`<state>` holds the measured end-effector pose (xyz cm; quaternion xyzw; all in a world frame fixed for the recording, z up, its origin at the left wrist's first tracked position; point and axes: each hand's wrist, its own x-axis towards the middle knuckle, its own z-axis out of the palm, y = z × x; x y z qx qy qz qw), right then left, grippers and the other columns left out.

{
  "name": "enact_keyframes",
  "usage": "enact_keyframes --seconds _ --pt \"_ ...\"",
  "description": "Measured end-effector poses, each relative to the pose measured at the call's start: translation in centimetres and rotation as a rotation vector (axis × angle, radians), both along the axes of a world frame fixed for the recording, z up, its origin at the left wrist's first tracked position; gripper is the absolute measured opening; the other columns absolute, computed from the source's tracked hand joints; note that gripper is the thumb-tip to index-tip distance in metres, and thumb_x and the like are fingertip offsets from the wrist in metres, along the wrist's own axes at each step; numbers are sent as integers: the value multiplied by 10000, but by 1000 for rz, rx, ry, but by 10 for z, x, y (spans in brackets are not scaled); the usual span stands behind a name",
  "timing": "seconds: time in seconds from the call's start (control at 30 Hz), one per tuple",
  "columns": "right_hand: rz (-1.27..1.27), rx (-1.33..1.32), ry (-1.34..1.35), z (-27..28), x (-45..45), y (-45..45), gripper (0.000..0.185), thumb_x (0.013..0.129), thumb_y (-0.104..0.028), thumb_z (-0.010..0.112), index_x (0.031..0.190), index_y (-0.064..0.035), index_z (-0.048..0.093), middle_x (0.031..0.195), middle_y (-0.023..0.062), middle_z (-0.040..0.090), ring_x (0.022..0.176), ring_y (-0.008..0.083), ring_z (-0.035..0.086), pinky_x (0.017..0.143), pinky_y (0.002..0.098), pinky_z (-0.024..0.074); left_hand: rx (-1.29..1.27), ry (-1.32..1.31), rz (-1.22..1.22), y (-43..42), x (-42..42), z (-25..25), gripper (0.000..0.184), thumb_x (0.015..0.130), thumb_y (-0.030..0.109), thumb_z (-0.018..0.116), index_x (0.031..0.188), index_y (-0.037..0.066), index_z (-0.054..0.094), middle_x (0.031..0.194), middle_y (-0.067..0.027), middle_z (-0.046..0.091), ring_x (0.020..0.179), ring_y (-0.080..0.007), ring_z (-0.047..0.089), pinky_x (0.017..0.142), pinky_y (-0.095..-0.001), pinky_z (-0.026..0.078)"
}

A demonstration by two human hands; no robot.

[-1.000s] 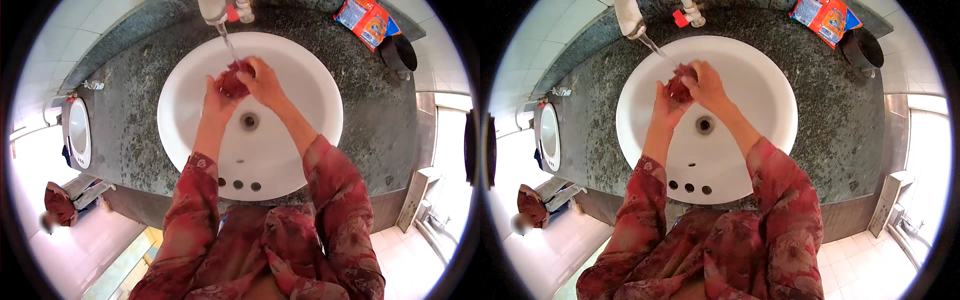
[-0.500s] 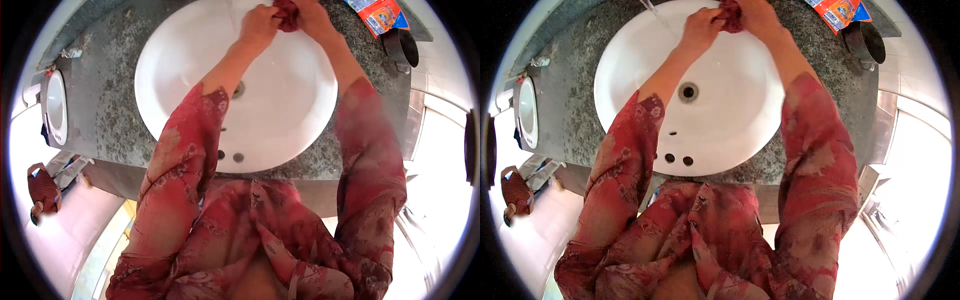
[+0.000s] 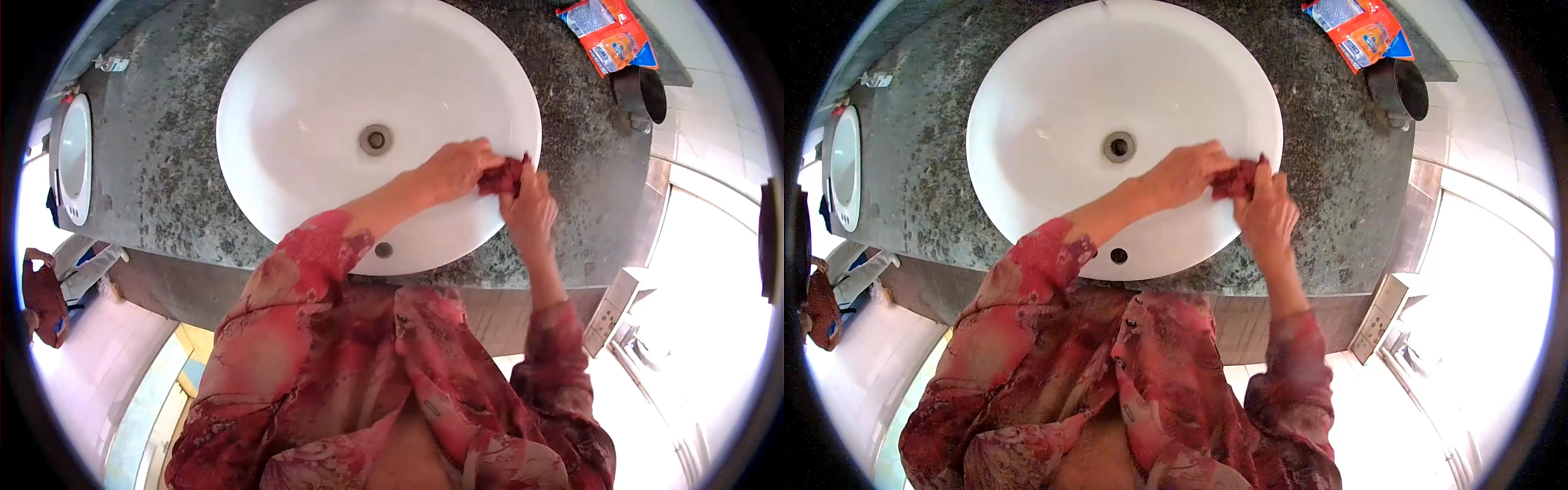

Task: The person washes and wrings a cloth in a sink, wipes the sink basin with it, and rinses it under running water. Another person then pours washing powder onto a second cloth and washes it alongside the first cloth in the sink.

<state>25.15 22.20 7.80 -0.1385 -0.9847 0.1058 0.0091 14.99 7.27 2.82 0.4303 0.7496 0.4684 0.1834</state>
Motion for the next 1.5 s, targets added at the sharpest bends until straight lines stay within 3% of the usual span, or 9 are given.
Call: enact_keyframes --seconds 0.27,0.37,0.47,0.67,0.9,0.97,1.1,1.17,1.5 --pt "68 -163 -180 20 -12 -70 331 763 -192 637 1057 -63 558 878 188 632 696 401 644 631 496 522 -246 -270 -31 -88 6 -8 340 841 35 548 1172 89 606 1008 -112 628 985 -253 614 854 -350 501" --pt "62 -672 0 -10 -76 -68 309 829 -175 579 1092 -16 599 975 207 668 847 355 672 734 413 527 68 -1002 361 -115 -46 -16 300 908 101 562 1196 25 594 1118 -76 652 1025 -170 615 875 -350 505" --pt "-357 -1496 33 -9 -154 -71 206 930 -227 523 1019 -51 583 816 41 620 624 135 560 526 282 439 322 -1046 511 -120 -119 20 355 960 287 517 1251 88 559 1038 -15 649 900 -126 611 851 -332 502" --pt "-347 -1933 -34 -16 -192 -78 272 975 -283 420 1095 -63 526 921 83 639 634 160 582 515 280 465 247 -992 567 -110 -176 56 382 932 401 597 1184 113 598 933 3 622 812 -122 573 841 -337 502" --pt "-145 -1540 362 -15 -208 -85 364 859 -66 589 1214 -46 516 1036 124 622 809 250 631 688 359 557 258 -658 460 -102 -212 46 410 888 109 648 1272 55 512 1117 -58 624 947 -135 628 871 -326 533" --pt "46 -520 590 -30 -228 -85 393 820 -69 609 1205 -57 530 1053 153 596 912 287 610 771 382 537 38 -185 474 -104 -220 53 406 851 27 621 1243 115 570 1133 -50 630 993 -155 618 897 -316 520" --pt "155 -374 673 -54 -265 -124 444 720 -81 671 1154 -140 594 1029 144 572 895 351 590 795 402 498 73 632 229 -138 -249 30 201 968 281 551 951 130 682 886 -96 635 871 -238 620 772 -398 491" --pt "115 -659 643 -76 -281 -161 379 745 -123 680 1113 -172 606 1009 125 553 882 351 588 746 427 511 -338 1033 160 -176 -241 27 449 781 -26 594 1189 158 632 1160 -40 628 1056 -197 585 923 -305 499" --pt "562 -568 421 -55 -197 -310 284 756 -88 666 1023 -162 605 1053 76 528 899 352 548 697 417 550 -485 678 598 -325 -78 26 372 739 -30 600 1075 104 688 1158 -76 618 1010 -293 563 900 -373 480"
